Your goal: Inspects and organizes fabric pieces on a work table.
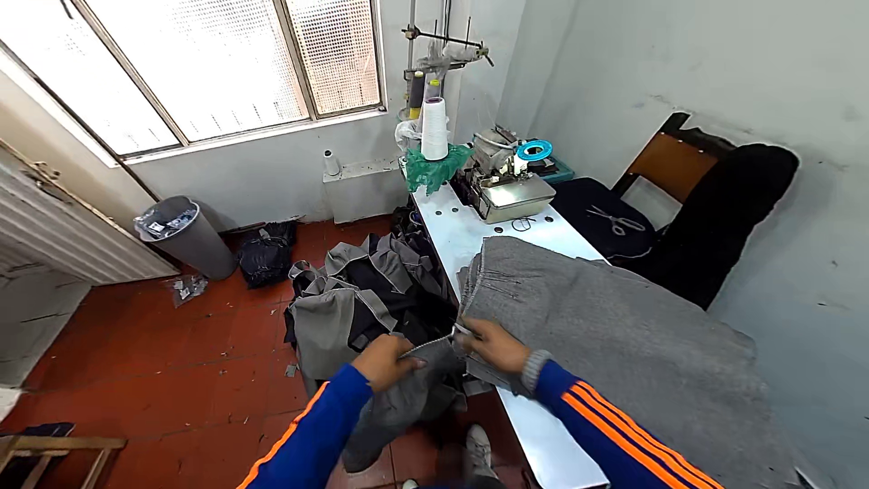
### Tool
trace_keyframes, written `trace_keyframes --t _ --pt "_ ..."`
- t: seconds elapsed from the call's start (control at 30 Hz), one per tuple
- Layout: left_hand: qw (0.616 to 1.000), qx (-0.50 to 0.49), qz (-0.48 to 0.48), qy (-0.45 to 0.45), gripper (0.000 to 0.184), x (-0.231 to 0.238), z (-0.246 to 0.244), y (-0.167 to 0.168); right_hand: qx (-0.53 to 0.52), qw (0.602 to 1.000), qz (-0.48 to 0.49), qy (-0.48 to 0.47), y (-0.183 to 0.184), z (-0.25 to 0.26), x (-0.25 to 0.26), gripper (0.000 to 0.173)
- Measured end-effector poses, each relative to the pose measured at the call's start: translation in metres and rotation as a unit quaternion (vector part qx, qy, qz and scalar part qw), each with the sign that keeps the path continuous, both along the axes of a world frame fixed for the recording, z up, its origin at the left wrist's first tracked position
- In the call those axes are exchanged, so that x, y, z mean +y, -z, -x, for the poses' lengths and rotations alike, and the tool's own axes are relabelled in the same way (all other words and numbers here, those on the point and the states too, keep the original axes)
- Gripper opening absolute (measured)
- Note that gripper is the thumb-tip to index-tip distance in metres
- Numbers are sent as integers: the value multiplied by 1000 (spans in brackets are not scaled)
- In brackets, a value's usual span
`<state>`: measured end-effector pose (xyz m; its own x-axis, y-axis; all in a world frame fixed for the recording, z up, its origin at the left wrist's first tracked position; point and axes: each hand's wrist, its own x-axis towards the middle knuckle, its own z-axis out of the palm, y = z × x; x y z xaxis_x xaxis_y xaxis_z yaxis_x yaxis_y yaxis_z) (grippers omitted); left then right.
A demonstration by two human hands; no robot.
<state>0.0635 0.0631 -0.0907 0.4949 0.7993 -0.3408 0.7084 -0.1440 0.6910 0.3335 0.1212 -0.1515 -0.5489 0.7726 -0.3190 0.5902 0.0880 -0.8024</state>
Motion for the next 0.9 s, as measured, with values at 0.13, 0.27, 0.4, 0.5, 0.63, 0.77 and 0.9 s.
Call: trace_keyframes --t 0.13,0.27,0.4,0.5,0.63,0.77,0.9 --pt "964 -214 -147 49 31 -38 34 -91 63 993 57 -87 -21 3 -51 92" --pt "901 -312 -293 71 20 -56 71 -157 -24 1000 13 11 36 34 -86 44" --pt "859 -324 -387 -83 17 -72 110 -179 159 966 -67 192 -3 -10 -117 23" --pt "836 -381 -356 -172 22 -80 88 -184 218 908 -232 271 -70 -116 -144 22" --pt "858 -411 -279 -129 25 -30 24 -155 55 875 -375 301 -200 -236 -164 20" --pt "888 -365 -189 -207 15 96 -104 -79 -223 784 -418 401 -220 -306 -74 27" --pt "952 -186 -84 -230 35 205 -208 32 -320 788 -282 444 -120 -347 37 39"
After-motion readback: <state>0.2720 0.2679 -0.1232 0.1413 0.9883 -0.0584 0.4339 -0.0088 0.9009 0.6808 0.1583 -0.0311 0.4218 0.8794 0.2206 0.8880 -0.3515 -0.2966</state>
